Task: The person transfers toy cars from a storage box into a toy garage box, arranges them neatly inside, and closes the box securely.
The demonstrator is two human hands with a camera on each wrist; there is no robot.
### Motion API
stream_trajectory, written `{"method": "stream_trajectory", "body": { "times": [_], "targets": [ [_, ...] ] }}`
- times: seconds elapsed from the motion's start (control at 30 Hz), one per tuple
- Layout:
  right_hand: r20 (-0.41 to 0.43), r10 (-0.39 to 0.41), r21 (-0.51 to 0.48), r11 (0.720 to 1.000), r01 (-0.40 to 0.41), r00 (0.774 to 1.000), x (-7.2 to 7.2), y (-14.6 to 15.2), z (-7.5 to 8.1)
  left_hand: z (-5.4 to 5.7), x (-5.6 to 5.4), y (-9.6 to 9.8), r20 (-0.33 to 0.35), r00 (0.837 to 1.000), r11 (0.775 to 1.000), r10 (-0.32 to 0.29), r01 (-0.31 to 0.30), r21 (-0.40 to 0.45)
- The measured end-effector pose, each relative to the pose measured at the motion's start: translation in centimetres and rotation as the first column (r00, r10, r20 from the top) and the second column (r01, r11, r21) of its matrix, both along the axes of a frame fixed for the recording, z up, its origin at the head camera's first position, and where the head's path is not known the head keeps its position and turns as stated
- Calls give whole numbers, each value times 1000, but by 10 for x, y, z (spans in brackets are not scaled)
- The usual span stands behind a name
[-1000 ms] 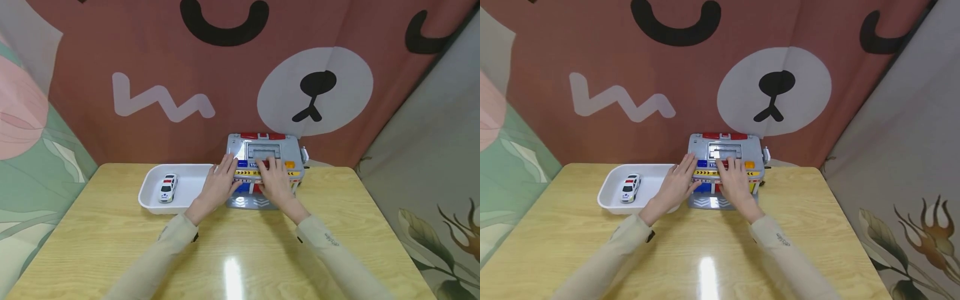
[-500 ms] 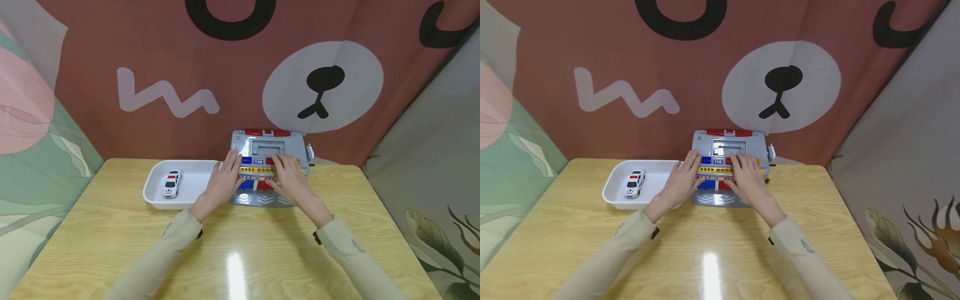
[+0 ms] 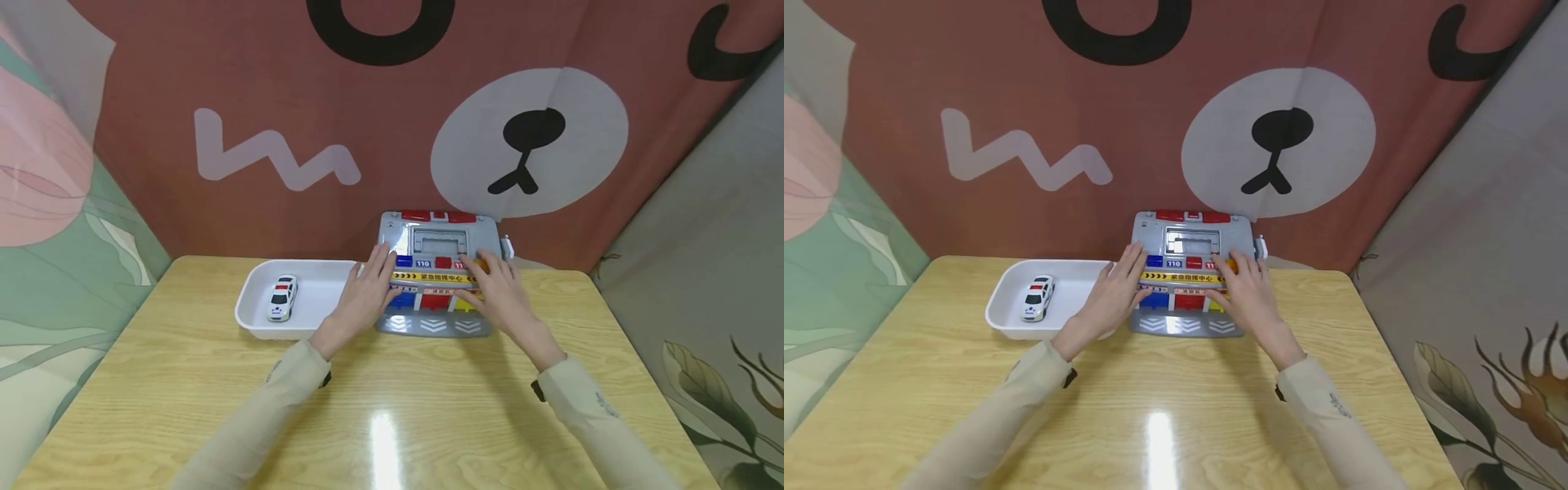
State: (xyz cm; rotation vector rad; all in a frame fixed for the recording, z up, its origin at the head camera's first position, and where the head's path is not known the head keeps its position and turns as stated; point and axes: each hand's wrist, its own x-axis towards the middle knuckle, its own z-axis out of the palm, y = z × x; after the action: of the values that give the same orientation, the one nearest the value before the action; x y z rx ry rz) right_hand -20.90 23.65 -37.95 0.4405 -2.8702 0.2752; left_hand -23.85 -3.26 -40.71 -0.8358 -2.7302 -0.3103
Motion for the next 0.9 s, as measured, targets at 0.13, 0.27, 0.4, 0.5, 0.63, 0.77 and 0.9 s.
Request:
{"method": "stream_trajectory", "body": {
  "times": [0.13,0.27,0.4,0.5,0.63,0.77,0.9],
  "targets": [
    [33,1,21,1000,-2,999,0,6,4,3,0,2,41,999,1000,-10,9,2],
    [70,-10,31,999,8,998,0,9,8,9,0,5,77,997,1000,-19,18,11],
    [57,-7,71,997,2,998,0,9,6,12,-1,6,74,997,998,-37,34,50],
    [11,9,104,995,-10,1000,1,8,2,12,-3,7,57,997,996,-60,55,74],
    [-20,15,100,995,-13,1000,0,8,-3,12,-7,9,40,997,997,-67,65,35],
    [-28,13,99,995,-10,1000,-1,7,-6,11,-8,9,34,997,998,-66,66,8],
    [-14,12,89,996,-11,1000,-1,6,-8,11,-9,8,20,997,997,-72,72,0]
  ]
}}
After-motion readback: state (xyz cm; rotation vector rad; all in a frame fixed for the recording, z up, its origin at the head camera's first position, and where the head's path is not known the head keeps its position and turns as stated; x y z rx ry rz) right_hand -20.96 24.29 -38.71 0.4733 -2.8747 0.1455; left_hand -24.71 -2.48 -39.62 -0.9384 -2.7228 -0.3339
